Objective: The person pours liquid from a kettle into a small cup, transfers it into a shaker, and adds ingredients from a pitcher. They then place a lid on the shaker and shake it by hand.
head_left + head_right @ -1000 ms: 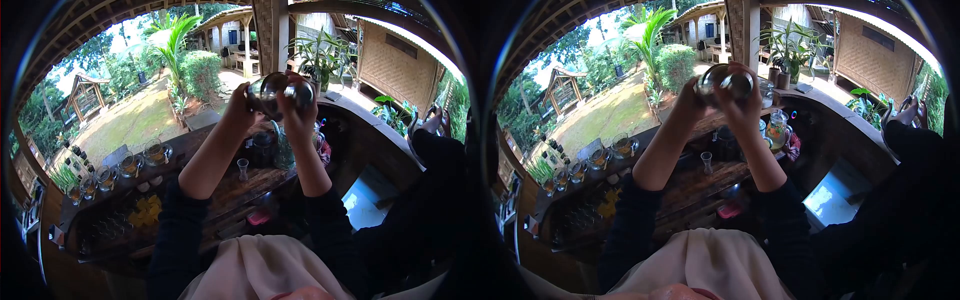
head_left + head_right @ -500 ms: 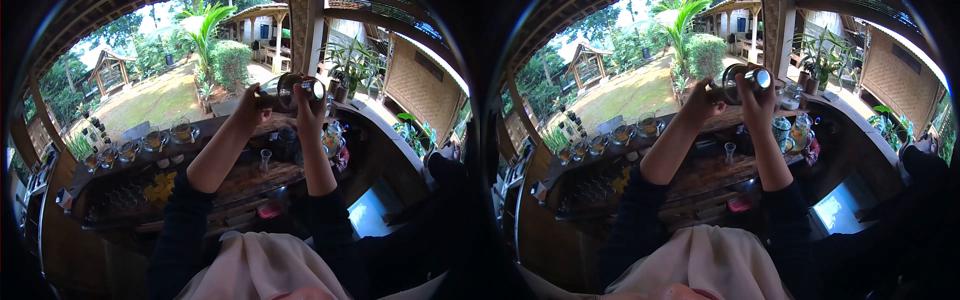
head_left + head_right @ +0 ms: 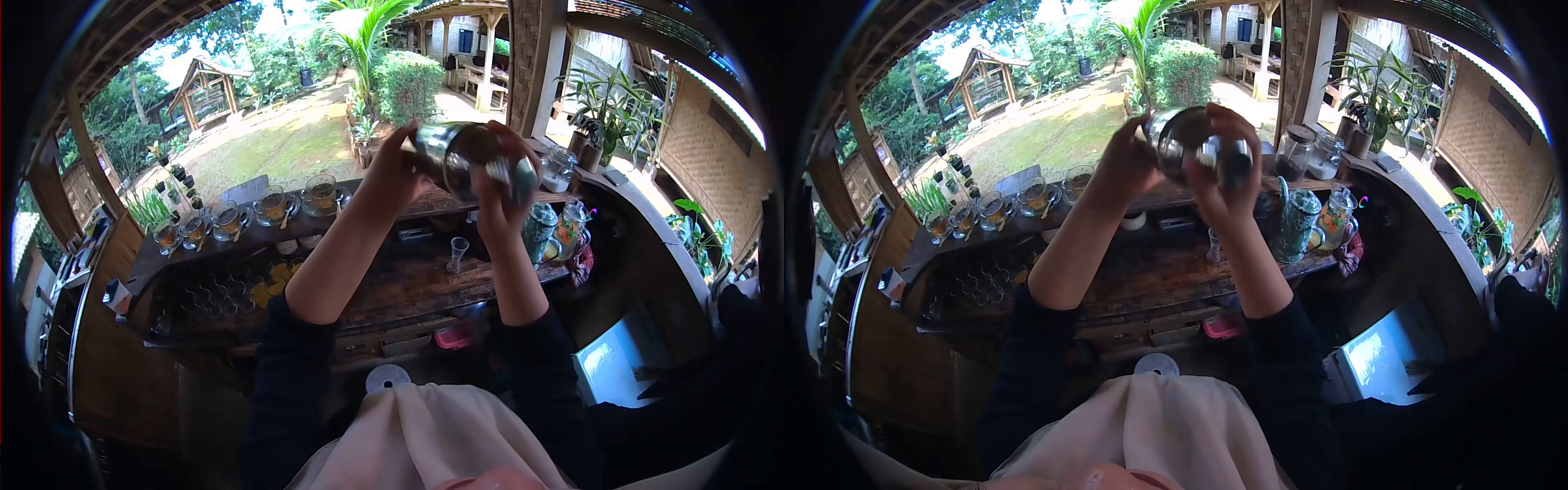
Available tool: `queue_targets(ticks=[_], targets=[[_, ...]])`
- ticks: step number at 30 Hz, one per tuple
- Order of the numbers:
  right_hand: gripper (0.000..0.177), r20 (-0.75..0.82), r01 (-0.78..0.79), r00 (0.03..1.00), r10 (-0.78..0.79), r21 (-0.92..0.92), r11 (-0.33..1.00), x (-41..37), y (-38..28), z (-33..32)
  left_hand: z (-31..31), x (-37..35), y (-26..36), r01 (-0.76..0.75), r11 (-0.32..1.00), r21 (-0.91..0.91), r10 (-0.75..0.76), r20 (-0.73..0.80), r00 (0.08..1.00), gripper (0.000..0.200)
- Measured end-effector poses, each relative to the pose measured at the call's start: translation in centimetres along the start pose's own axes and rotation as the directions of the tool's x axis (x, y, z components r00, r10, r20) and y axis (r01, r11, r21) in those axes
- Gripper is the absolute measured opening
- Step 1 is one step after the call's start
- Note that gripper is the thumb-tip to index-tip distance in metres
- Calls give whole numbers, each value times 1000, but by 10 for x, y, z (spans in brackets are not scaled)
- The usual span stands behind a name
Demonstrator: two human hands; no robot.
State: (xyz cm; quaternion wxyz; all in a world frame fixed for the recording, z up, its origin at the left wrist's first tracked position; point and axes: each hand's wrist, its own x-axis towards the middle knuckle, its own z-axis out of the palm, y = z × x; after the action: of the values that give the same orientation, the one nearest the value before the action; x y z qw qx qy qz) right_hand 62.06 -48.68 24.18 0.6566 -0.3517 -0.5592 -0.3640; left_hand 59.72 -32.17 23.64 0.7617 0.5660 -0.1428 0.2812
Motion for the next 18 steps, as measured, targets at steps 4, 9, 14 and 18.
queue_targets(ticks=[4,9,14,18], targets=[[40,-134,-556,781,610,296,776,9,16,-11,3,9,0,467,668,-580,-665,-182,724,33],[55,150,570,820,-552,-133,811,25,-36,-20,46,12,10,324,779,-537,-161,328,931,47],[55,55,364,931,-361,-184,913,22,68,-51,33,67,-55,15,1000,-12,-12,250,968,45],[37,-49,-496,864,501,88,864,26,95,-59,40,85,-71,511,724,-463,-651,-218,727,33]])
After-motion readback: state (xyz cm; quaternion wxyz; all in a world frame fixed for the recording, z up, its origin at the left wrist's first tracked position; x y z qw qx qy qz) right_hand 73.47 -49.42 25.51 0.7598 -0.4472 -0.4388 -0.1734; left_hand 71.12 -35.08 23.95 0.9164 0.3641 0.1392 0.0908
